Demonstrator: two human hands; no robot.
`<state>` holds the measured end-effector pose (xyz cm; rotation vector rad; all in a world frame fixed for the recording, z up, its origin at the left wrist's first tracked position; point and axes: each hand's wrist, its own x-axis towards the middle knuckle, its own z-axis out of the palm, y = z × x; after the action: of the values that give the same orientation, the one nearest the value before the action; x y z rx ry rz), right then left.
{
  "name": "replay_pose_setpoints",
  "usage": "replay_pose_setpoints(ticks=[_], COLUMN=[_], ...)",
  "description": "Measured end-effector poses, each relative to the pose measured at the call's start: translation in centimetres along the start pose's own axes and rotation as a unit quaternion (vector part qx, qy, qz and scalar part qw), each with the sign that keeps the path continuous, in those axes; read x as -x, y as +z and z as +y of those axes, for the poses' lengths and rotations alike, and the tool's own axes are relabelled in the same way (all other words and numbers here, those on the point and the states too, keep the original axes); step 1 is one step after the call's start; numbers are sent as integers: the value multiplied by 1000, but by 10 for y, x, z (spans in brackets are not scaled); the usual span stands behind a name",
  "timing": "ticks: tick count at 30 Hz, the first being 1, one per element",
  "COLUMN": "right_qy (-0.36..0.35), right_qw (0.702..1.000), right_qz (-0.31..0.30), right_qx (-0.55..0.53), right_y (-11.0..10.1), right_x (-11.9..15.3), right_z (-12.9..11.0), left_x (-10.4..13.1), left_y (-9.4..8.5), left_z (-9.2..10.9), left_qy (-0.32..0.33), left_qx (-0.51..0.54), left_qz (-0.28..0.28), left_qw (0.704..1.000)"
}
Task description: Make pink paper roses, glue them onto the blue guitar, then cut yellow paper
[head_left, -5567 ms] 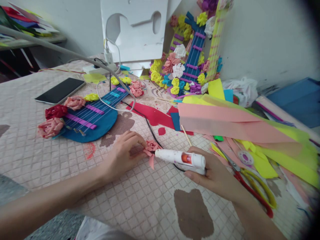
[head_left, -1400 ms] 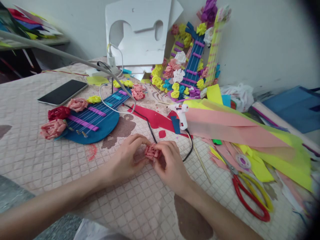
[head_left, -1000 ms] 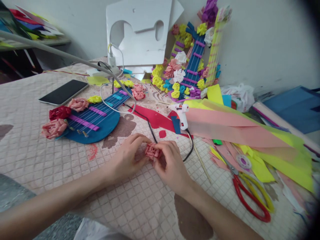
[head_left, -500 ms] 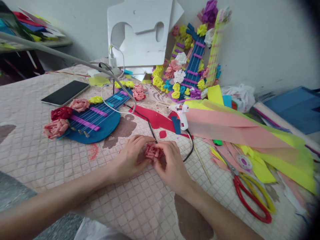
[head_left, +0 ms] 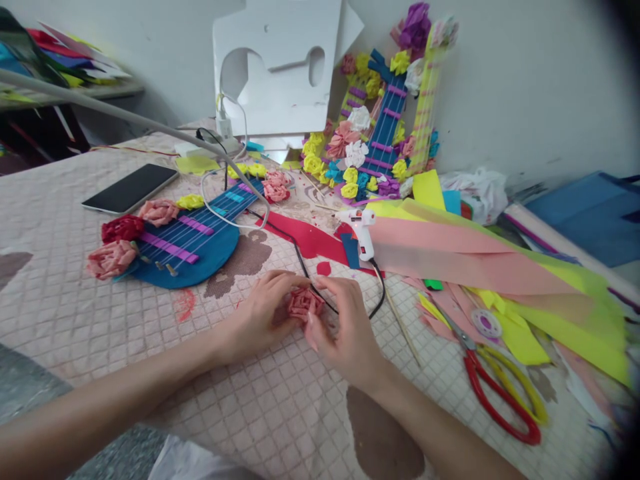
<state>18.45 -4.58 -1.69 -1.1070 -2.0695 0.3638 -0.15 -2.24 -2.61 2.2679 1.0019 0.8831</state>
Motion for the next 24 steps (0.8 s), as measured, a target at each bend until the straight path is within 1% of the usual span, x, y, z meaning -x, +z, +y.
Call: replay_pose_setpoints(ticks=[4, 7, 11, 14, 16, 19, 24], right_qy=[0, 14, 16, 24, 35, 51, 65], right_qw=[999, 998, 997, 995, 994, 988, 980], right_qz=[38, 48, 71, 89, 103, 137, 183], right_qx=[-13, -26, -25, -25, -31, -39, -38], right_y=[-5, -8, -15, -22, -26, -31, -35], right_x=[1, 2, 6, 13, 19, 24, 24], right_z=[1, 2, 1, 2, 4, 9, 15], left_x=[0, 2, 5, 2, -4, -19, -43], left_y=[-1, 0, -1, -3, -4, -5, -3], left_z=[1, 1, 3, 5, 7, 11, 13], left_qy=[5, 2, -6, 14, 27, 46, 87], left_qx=[5, 17, 30, 12, 1, -4, -12], left_qz=[7, 6, -2, 14, 18, 7, 3], left_qw=[1000, 1000, 1000, 1000, 999, 999, 996])
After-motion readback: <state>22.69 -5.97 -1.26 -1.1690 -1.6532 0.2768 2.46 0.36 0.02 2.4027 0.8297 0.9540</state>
